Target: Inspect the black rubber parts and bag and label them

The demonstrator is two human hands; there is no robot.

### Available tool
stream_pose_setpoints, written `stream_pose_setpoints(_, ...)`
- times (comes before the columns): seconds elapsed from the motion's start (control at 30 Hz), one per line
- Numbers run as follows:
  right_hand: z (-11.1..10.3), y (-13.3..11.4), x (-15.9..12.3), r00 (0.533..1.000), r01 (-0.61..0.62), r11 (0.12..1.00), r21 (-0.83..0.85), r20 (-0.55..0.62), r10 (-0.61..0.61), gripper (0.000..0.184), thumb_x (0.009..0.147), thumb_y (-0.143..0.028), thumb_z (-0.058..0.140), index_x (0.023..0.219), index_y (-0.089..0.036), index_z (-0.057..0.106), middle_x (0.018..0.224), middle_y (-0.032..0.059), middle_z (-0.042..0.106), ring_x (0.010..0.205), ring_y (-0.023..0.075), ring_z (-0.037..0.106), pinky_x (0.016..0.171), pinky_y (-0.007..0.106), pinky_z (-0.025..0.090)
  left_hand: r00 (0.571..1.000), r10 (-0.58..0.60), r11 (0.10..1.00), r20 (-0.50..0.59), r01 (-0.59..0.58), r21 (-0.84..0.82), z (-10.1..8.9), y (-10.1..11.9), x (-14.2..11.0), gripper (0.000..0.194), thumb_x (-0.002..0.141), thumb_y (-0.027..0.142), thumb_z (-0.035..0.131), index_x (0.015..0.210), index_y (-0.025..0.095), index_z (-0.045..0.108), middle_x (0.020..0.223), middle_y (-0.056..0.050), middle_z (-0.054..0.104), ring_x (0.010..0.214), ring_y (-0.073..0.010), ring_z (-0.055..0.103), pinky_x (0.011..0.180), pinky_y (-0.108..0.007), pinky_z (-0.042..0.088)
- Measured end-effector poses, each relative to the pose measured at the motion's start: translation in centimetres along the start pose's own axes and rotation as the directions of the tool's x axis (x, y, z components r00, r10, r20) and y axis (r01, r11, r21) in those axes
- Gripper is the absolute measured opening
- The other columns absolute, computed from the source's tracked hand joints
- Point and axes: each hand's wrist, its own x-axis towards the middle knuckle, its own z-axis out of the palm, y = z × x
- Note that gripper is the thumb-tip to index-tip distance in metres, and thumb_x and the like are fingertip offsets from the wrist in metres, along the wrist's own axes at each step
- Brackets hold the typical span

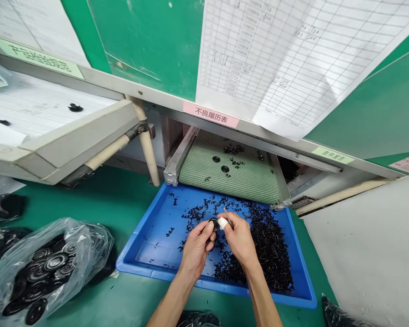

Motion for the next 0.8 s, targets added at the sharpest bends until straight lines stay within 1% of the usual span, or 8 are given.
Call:
stream_pose_setpoints(0.17,-2.7,-1.3,4.7,0.932,0.177,0.883,-0.436,-0.216,-0.293,0.029,0.083,-0.019,0.044,0.099,-0.017,0.068,0.094,0.0074,0.065,0.084,0.0196,0.058,0.079,0.032,0.043,0.998,-0.063,0.973,-0.014,0.065,0.221,0.0,-0.3,-0.1,0.044,0.06,0.045,0.081,0.091,0.016,0.071,0.055,0.005,0.046,0.049,-0.0069,0.034,0.045,-0.02,0.019)
stream_pose_setpoints(0.33,-3.4,-2.8,10.4,0.935,0.249,0.843,-0.477,-0.11,-0.338,0.043,0.078,-0.007,0.042,0.112,-0.017,0.067,0.103,0.0083,0.063,0.088,0.0191,0.057,0.082,0.03,0.041,0.997,-0.079,0.987,-0.003,0.079,0.141,-0.2,-0.1,0.1,0.045,0.07,0.055,0.069,0.088,0.014,0.07,0.062,0.003,0.046,0.051,-0.0063,0.036,0.044,-0.019,0.017)
stream_pose_setpoints(0.43,-3.4,-3.3,11.5,0.937,0.294,0.847,-0.443,-0.04,-0.346,0.042,0.075,-0.004,0.041,0.103,-0.016,0.071,0.104,0.0075,0.064,0.09,0.0187,0.057,0.084,0.03,0.04,0.996,-0.088,0.995,0.003,0.088,0.04,-0.2,0.2,0.2,0.043,0.068,0.053,0.072,0.085,0.013,0.069,0.067,0.002,0.049,0.053,-0.0055,0.038,0.044,-0.018,0.02)
stream_pose_setpoints(0.5,-3.3,-3.3,10.8,0.943,0.285,0.864,-0.415,-0.041,-0.331,0.036,0.077,-0.008,0.042,0.098,-0.013,0.071,0.095,0.008,0.066,0.083,0.0188,0.057,0.079,0.03,0.041,0.998,-0.065,0.998,-0.012,0.065,-0.019,-0.1,0.4,0.2,0.041,0.067,0.05,0.075,0.085,0.014,0.07,0.069,0.001,0.051,0.055,-0.0057,0.041,0.045,-0.018,0.023)
stream_pose_setpoints(0.57,-2.9,-3.0,9.1,0.954,0.267,0.887,-0.376,-0.025,-0.298,0.031,0.081,-0.017,0.045,0.098,-0.013,0.071,0.078,0.0054,0.065,0.067,0.0165,0.055,0.065,0.028,0.042,0.999,-0.041,0.996,-0.036,0.037,-0.086,-0.1,0.6,0.1,0.039,0.068,0.047,0.076,0.088,0.014,0.07,0.074,-0.001,0.055,0.059,-0.0062,0.044,0.046,-0.018,0.026)
stream_pose_setpoints(0.67,-1.8,-2.3,5.3,0.979,0.191,0.959,-0.21,0.111,-0.17,0.027,0.081,-0.029,0.052,0.097,-0.014,0.069,0.056,-0.0021,0.055,0.05,0.0124,0.044,0.049,0.023,0.036,0.999,-0.026,0.984,-0.044,0.018,-0.175,0.1,0.7,0.0,0.038,0.07,0.046,0.074,0.091,0.015,0.069,0.081,-0.003,0.059,0.064,-0.0071,0.047,0.049,-0.017,0.031)
stream_pose_setpoints(0.73,-1.0,-1.9,3.0,0.969,0.141,0.986,-0.09,0.218,-0.118,0.024,0.082,-0.029,0.052,0.095,-0.015,0.068,0.061,-0.0019,0.056,0.051,0.0117,0.045,0.05,0.022,0.037,0.999,-0.021,0.977,-0.029,0.014,-0.214,0.1,0.7,0.0,0.038,0.07,0.047,0.075,0.088,0.014,0.068,0.078,-0.003,0.058,0.063,-0.0071,0.047,0.049,-0.016,0.031)
stream_pose_setpoints(0.8,-0.6,-1.8,1.4,0.955,0.156,0.987,-0.043,0.261,-0.14,0.021,0.084,-0.025,0.05,0.092,-0.017,0.068,0.073,0.001,0.06,0.057,0.0119,0.049,0.056,0.023,0.04,1.0,-0.013,0.974,-0.002,0.012,-0.226,0.1,0.6,0.0,0.037,0.068,0.045,0.076,0.084,0.013,0.068,0.072,-0.001,0.055,0.06,-0.0064,0.045,0.047,-0.016,0.029)
